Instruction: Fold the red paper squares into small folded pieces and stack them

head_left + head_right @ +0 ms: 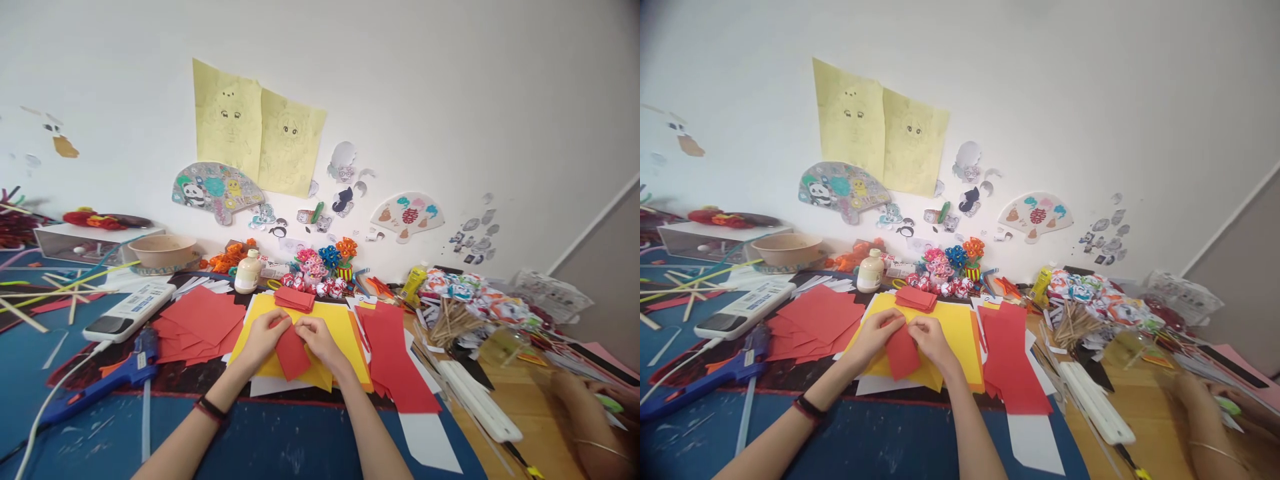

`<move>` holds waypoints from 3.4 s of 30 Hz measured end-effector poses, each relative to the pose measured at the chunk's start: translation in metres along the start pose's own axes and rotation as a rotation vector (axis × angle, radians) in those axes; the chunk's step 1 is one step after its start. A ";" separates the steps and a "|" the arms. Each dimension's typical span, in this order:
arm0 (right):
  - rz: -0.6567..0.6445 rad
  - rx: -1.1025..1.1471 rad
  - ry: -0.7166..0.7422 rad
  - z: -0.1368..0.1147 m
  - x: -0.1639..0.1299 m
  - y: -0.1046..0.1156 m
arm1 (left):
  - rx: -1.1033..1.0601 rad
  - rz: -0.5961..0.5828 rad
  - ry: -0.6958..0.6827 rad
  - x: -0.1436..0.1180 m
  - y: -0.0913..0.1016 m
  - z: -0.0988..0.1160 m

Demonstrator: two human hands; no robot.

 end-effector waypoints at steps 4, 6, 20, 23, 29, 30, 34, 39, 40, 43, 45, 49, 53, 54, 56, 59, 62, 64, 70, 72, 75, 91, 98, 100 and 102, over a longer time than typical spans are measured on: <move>0.007 -0.050 0.028 0.001 0.002 0.000 | 0.023 0.004 0.005 0.001 0.001 0.001; -0.009 -0.032 -0.003 0.003 0.002 -0.001 | 0.020 0.080 0.030 0.005 0.011 -0.005; 0.150 0.180 0.004 -0.001 -0.001 0.014 | -0.316 0.393 0.242 0.006 0.042 -0.030; 0.239 0.190 0.046 0.000 0.000 0.022 | -0.272 0.159 0.162 0.006 0.021 -0.012; 0.203 0.114 0.032 -0.006 -0.003 0.029 | -0.027 -0.099 0.011 0.002 0.004 0.007; 0.167 0.094 0.018 -0.005 -0.003 0.026 | 0.009 -0.088 0.010 0.001 0.003 0.008; 0.142 0.044 0.037 -0.004 -0.002 0.019 | 0.147 -0.077 -0.044 -0.002 -0.004 0.013; 0.194 -0.014 0.128 -0.008 0.000 0.015 | 0.197 -0.060 -0.067 -0.001 -0.007 0.013; 0.205 -0.032 0.136 -0.009 0.000 0.015 | 0.186 -0.069 -0.069 0.000 -0.008 0.013; 0.264 -0.047 0.149 -0.009 -0.001 0.021 | 0.154 -0.103 -0.057 0.001 -0.012 0.010; 0.366 -0.018 0.151 -0.005 -0.002 0.037 | 0.147 -0.148 -0.047 -0.001 -0.016 0.009; 0.625 0.072 0.130 0.008 -0.008 0.083 | 0.147 -0.264 -0.031 -0.007 -0.023 0.011; 0.725 0.025 0.163 0.008 -0.015 0.104 | 0.164 -0.195 -0.046 -0.006 -0.012 0.016; 0.683 -0.015 0.147 0.007 -0.014 0.100 | 0.201 -0.133 -0.051 -0.005 -0.007 0.016; 0.578 -0.101 0.130 0.005 -0.010 0.083 | 0.325 -0.014 -0.072 -0.003 0.001 0.017; 0.489 -0.202 0.151 -0.002 -0.006 0.055 | 0.499 -0.011 -0.165 -0.006 -0.007 0.018; 0.468 -0.224 0.142 -0.002 -0.004 0.043 | 0.618 -0.093 -0.249 -0.013 -0.023 0.019; 0.464 -0.180 0.112 0.000 -0.003 0.044 | 0.693 -0.095 -0.276 -0.016 -0.027 0.019; 0.383 0.060 0.066 0.001 -0.003 0.041 | 0.634 -0.105 -0.278 -0.014 -0.024 0.018; 0.293 0.172 0.013 0.004 -0.003 0.031 | 0.516 -0.089 -0.206 -0.010 -0.019 0.014; 0.220 0.209 -0.052 0.009 -0.005 0.022 | 0.283 -0.128 -0.091 -0.005 -0.017 0.009; 0.353 0.552 -0.123 0.021 -0.008 0.037 | 0.120 0.091 0.119 0.004 0.007 -0.011; 0.172 0.419 -0.185 0.004 -0.013 0.016 | -0.164 0.022 0.077 0.005 0.011 -0.003; 0.179 0.410 -0.213 -0.001 -0.016 0.012 | -0.210 0.009 0.067 0.006 0.012 -0.002; 0.236 0.408 -0.216 -0.003 -0.018 0.012 | -0.143 0.026 0.042 0.006 0.014 -0.002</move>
Point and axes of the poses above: each hand's wrist, its own x-axis towards the middle knuckle, its own y-axis out of the back of the hand, z = x × y, the point moved 7 cm from there along x, towards the middle knuckle, and after that the axes turned 12 degrees about x, right-handed, at the moved point
